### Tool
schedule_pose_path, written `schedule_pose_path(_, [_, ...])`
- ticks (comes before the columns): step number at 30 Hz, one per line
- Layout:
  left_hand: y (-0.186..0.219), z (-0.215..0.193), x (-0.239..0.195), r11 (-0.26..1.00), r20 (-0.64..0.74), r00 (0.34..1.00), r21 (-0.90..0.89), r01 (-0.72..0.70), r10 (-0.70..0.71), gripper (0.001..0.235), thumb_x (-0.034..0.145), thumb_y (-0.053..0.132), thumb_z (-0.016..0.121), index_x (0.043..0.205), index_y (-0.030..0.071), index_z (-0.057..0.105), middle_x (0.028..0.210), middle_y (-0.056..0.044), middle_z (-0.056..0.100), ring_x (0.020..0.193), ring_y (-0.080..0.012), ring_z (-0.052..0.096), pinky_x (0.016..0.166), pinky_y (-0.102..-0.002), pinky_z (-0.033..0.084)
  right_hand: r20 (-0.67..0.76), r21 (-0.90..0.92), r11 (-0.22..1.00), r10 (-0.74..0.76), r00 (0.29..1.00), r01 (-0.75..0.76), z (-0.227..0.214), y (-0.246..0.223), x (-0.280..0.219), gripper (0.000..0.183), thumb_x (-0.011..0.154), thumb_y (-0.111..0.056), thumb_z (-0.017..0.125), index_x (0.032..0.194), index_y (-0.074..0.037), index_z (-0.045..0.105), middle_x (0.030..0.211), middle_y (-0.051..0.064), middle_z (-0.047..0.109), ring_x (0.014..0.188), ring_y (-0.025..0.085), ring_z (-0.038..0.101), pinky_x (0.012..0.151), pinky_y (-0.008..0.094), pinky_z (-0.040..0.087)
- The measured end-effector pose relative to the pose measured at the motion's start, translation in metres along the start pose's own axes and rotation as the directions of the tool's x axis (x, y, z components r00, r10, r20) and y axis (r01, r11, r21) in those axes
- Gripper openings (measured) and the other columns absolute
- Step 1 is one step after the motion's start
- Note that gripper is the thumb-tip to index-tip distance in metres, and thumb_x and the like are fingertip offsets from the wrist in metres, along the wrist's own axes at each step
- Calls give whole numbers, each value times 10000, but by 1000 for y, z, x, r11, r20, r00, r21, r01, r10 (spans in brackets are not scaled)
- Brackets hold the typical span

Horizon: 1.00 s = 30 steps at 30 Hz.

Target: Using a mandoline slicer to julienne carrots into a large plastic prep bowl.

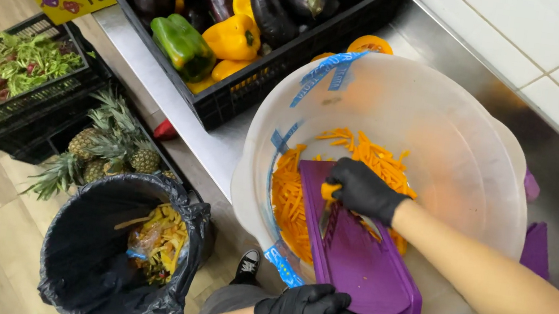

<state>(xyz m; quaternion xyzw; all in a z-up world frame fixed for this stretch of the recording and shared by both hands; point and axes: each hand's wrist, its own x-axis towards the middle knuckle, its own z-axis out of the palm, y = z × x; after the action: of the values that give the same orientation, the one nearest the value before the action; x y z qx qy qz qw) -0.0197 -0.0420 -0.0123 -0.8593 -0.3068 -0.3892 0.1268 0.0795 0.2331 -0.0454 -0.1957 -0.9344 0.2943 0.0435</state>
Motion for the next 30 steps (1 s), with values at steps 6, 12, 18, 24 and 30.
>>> schedule_pose_path(6, [-1, 11, -10, 999, 52, 999, 30, -13, 11, 300, 965, 337, 626, 1178, 155, 732, 1087, -29, 665, 1170, -268, 636, 969, -394, 530, -61, -158, 984, 79, 995, -88, 10, 53, 47, 230, 667, -115, 837, 862, -32, 747, 936, 203, 686, 928, 392, 657, 820, 464, 530])
schedule_pose_path(12, [-3, -1, 1, 999, -10, 1000, 32, -4, 5, 342, 927, 311, 647, 1210, 144, 743, 1120, -28, 670, 1154, -264, 639, 968, -388, 530, 31, 37, 999, 31, 999, -32, -70, -76, -18, 273, 680, -151, 867, 888, -46, 723, 907, 147, 687, 871, 337, 683, 761, 423, 538])
schedule_pose_path(18, [-2, -4, 7, 1000, -2, 1000, -8, 1, -1, 321, 865, 288, 658, 1146, 152, 733, 1087, -18, 670, 1127, -265, 641, 919, -374, 517, 180, 266, 963, -6, 984, -43, -67, -115, -69, 308, 630, -37, 846, 911, -40, 721, 915, 114, 667, 858, 279, 710, 732, 376, 567])
schedule_pose_path(24, [-4, -7, 12, 999, -13, 999, 13, 36, -36, 372, 869, 294, 650, 1182, 122, 753, 1056, -31, 658, 1087, -244, 622, 910, -372, 515, 38, 149, 988, -46, 998, 40, -31, -60, -40, 284, 639, -33, 861, 889, -42, 727, 901, 125, 690, 847, 299, 701, 735, 383, 556])
schedule_pose_path(30, [-2, -7, 12, 999, 27, 999, 24, 39, -40, 403, 879, 297, 629, 1223, 120, 743, 1070, -24, 650, 1120, -236, 615, 941, -371, 514, 33, 8, 1000, 29, 999, -29, 2, 10, 8, 228, 670, -133, 856, 863, -55, 763, 873, 162, 716, 834, 322, 718, 753, 401, 569])
